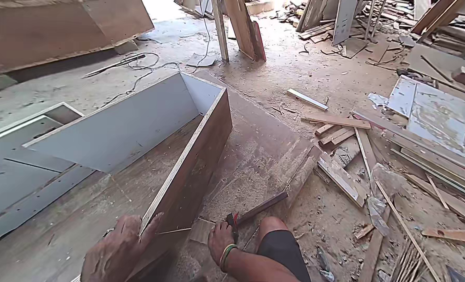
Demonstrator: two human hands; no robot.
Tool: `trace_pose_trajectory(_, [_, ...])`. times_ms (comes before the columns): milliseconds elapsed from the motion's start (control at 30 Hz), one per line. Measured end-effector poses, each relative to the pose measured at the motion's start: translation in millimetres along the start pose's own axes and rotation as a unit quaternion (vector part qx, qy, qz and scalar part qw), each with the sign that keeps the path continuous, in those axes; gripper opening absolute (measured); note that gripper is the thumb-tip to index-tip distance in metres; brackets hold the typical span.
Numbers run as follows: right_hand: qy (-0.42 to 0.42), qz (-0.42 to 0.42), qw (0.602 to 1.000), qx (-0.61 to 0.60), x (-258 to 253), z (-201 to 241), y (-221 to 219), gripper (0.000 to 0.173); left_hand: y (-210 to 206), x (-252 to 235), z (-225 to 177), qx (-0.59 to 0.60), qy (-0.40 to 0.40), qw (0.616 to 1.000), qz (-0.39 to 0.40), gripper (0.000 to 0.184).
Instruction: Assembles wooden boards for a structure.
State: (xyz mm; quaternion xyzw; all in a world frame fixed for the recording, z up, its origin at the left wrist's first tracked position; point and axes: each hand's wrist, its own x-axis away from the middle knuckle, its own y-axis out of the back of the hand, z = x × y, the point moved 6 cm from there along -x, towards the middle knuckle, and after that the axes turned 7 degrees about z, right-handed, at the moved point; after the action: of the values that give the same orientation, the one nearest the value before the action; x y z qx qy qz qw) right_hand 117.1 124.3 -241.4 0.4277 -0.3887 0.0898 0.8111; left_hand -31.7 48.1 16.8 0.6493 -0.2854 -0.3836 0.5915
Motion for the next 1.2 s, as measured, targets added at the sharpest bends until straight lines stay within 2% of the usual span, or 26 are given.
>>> trace_pose_trajectory(267, [0.006,0.005,1.000,0.007,0,-5,3,0.049,-3,-3,0,-0.036,-0.023,0.997,-0.057,0.076])
trace_pose_trajectory(433, [0.018,0.027,0.999,0.023,6,-7,-8,0.052,-3,1,4,-0.021,-0.013,1.000,0.018,0.067])
trace_pose_trajectory(533, [0.014,0.009,0.999,0.040,-2,-3,4,0.048,-1,-6,12,-0.037,-0.022,0.999,0.002,0.060])
trace_pose_trajectory(700, [0.008,0.007,0.999,0.035,-7,-14,6,0.054,0,-8,10,-0.034,-0.039,0.999,-0.001,0.060])
trace_pose_trajectory(967, [0.026,0.016,0.998,0.051,-15,-13,6,0.054,9,-13,17,-0.040,-0.035,0.999,0.008,0.062])
trace_pose_trajectory(1200, [0.045,0.000,0.998,0.047,-43,19,14,0.057,8,-13,16,-0.030,-0.042,0.999,-0.005,0.058])
